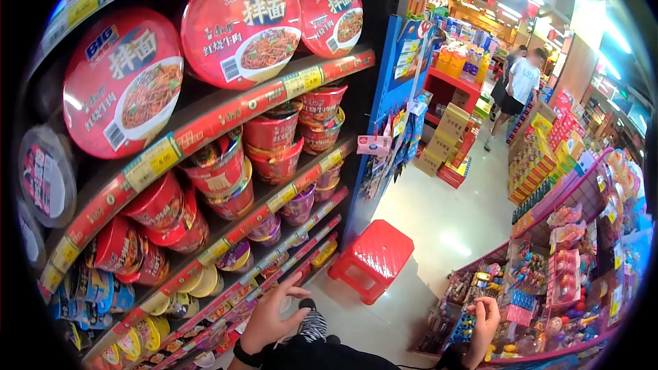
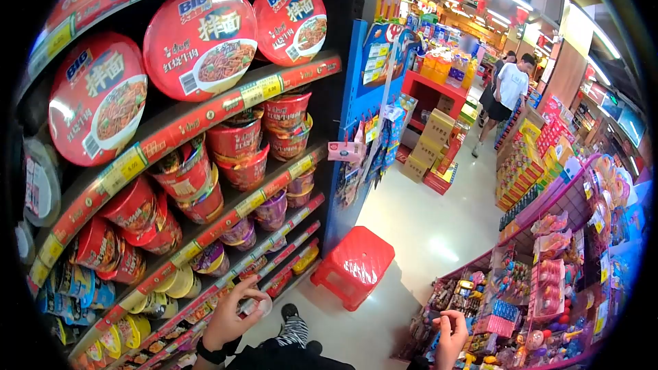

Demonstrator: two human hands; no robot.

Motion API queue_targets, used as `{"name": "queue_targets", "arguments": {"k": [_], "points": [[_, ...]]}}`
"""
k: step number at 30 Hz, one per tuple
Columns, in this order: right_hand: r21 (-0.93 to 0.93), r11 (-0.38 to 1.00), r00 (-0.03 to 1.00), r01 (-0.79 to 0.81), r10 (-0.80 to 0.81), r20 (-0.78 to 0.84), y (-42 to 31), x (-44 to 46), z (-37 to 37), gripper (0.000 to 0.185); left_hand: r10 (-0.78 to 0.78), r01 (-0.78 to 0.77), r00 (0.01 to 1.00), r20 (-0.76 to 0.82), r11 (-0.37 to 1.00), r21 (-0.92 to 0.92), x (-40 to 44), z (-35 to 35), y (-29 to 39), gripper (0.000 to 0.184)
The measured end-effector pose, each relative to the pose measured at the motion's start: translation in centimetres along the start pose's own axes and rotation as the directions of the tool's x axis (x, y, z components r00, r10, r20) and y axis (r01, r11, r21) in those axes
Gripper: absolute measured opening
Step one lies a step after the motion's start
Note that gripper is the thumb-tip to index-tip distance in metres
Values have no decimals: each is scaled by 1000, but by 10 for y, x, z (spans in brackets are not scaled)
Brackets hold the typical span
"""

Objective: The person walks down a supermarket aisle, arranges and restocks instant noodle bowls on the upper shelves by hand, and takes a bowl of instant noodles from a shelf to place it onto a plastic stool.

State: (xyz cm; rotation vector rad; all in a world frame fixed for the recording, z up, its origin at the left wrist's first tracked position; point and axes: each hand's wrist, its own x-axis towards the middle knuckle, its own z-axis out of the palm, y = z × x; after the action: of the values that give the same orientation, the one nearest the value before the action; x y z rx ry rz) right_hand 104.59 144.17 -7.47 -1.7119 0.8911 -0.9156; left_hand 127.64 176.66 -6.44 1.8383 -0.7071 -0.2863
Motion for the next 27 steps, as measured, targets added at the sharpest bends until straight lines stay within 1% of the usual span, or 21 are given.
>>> {"name": "queue_targets", "arguments": {"k": [2, 3, 4, 5, 7, 8, 9, 11, 12, 13, 15, 16, 17, 19, 21, 23, 24, 25, 27], "points": [[-19, 1000, 1000, -5, 6, 23, -6, 13, 16, 14, -31, 32, 999, 7, 998, -47, 14, -7, -3, 65], [-42, 999, 999, -16, 17, 36, -9, 23, 23, 14, 3, -4, 1000, -12, 1000, -8, 23, -12, -5, 65], [-9, 1000, 999, -15, 16, 39, -7, 33, 31, 14, 36, -35, 999, -28, 999, 31, 32, -16, -8, 65], [20, 1000, 999, -16, 15, 42, -18, 41, 40, 9, 70, -66, 997, -43, 995, 69, 40, -20, -10, 65], [34, 998, 995, 62, -65, 75, -25, 61, 56, 9, 45, -43, 995, -86, 999, 16, 55, -27, -9, 66], [80, 995, 995, 59, -65, 74, -26, 70, 66, 9, 94, -88, 990, -109, 995, 53, 63, -31, -14, 66], [79, 993, 993, 92, -97, 70, -32, 78, 78, 10, 140, -128, 981, -132, 987, 92, 71, -35, -18, 66], [123, 986, 988, 109, -121, 93, -35, 94, 102, 10, 128, -124, 977, -172, 992, 35, 84, -42, -14, 64], [177, 977, 984, 120, -141, 109, -36, 100, 116, 11, 141, -138, 973, -181, 990, 32, 90, -46, -15, 63], [184, 975, 983, 129, -150, 108, -41, 104, 132, 11, 160, -156, 969, -189, 987, 32, 97, -50, -18, 63], [204, 971, 973, 128, -162, 163, -47, 113, 162, 10, 157, -147, 971, -182, 987, 66, 110, -56, -29, 62], [180, 977, 963, 115, -155, 223, -52, 119, 177, 10, 105, -96, 978, -178, 993, 62, 115, -59, -25, 62], [220, 971, 954, 89, -147, 263, -49, 124, 191, 12, 126, -113, 977, -175, 990, 81, 121, -61, -27, 63], [245, 962, 888, 120, -214, 408, -46, 137, 214, 12, 155, -142, 971, -180, 986, 84, 131, -63, -23, 65], [277, 956, 853, 96, -223, 472, -47, 151, 235, 11, 137, -116, 974, -183, 986, 119, 137, -65, -24, 67], [337, 940, 821, 42, -225, 525, -56, 164, 255, 11, 100, -94, 973, -207, 995, 38, 145, -63, -29, 69], [326, 941, 787, 95, -271, 555, -52, 176, 266, 11, 78, -80, 975, -207, 997, -3, 148, -63, -31, 70], [317, 943, 754, 98, -279, 595, -55, 184, 276, 13, 65, -80, 972, -227, 995, -57, 152, -63, -31, 68], [361, 922, 649, 138, -360, 670, -64, 198, 298, 17, 30, -77, 974, -225, 976, -206, 158, -61, -31, 78]]}}
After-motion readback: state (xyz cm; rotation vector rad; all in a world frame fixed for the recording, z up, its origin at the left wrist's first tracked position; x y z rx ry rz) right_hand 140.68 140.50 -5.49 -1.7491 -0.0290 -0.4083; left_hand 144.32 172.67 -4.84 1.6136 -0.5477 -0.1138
